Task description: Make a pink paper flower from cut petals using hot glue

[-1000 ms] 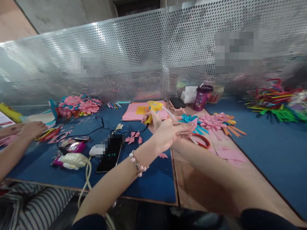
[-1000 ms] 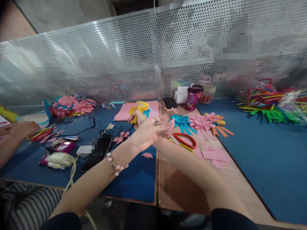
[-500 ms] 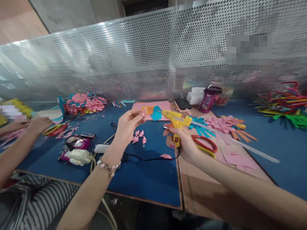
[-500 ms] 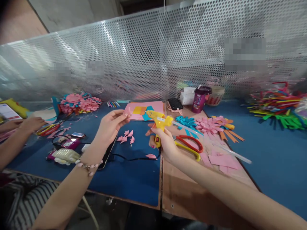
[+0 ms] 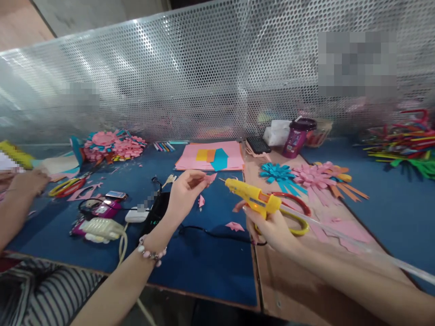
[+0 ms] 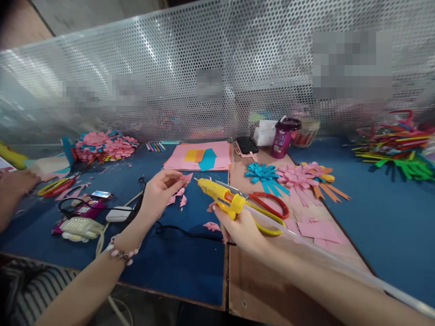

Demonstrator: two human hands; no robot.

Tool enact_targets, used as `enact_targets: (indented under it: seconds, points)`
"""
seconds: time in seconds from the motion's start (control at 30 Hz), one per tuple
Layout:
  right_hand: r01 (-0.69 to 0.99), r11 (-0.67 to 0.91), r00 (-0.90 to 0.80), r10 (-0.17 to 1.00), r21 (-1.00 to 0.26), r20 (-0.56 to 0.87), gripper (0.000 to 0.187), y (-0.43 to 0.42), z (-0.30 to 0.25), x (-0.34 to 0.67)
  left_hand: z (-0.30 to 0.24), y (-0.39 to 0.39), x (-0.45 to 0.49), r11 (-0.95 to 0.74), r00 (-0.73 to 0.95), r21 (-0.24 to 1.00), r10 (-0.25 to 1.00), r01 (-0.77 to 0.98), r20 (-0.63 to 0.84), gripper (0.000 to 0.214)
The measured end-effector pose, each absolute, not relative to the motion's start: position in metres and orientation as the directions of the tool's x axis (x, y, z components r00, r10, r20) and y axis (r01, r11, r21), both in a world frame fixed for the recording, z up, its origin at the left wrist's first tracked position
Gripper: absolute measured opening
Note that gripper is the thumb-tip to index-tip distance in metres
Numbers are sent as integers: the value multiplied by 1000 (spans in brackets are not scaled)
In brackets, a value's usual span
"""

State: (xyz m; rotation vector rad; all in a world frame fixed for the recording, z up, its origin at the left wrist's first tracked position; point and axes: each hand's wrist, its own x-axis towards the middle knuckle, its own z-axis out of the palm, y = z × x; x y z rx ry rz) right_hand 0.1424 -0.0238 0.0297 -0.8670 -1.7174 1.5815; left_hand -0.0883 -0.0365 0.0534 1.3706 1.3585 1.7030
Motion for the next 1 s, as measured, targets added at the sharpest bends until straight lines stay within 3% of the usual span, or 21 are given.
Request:
enact_targets:
  seconds: [0.17, 0.5, 1.0]
  points:
    - [161, 83, -530, 848, -983, -15, 42, -26, 34, 144, 51, -41, -84, -361, -318, 911, 856, 198, 408, 22]
    - [230, 97, -518, 854, -968, -37, 40, -28, 35, 145, 53, -51, -79, -430, -302, 850, 802, 305, 515, 10]
    - [247, 115, -538, 842, -962, -38, 36, -31, 35, 146, 58, -57, -74, -456, -304, 849, 796, 267, 524, 20]
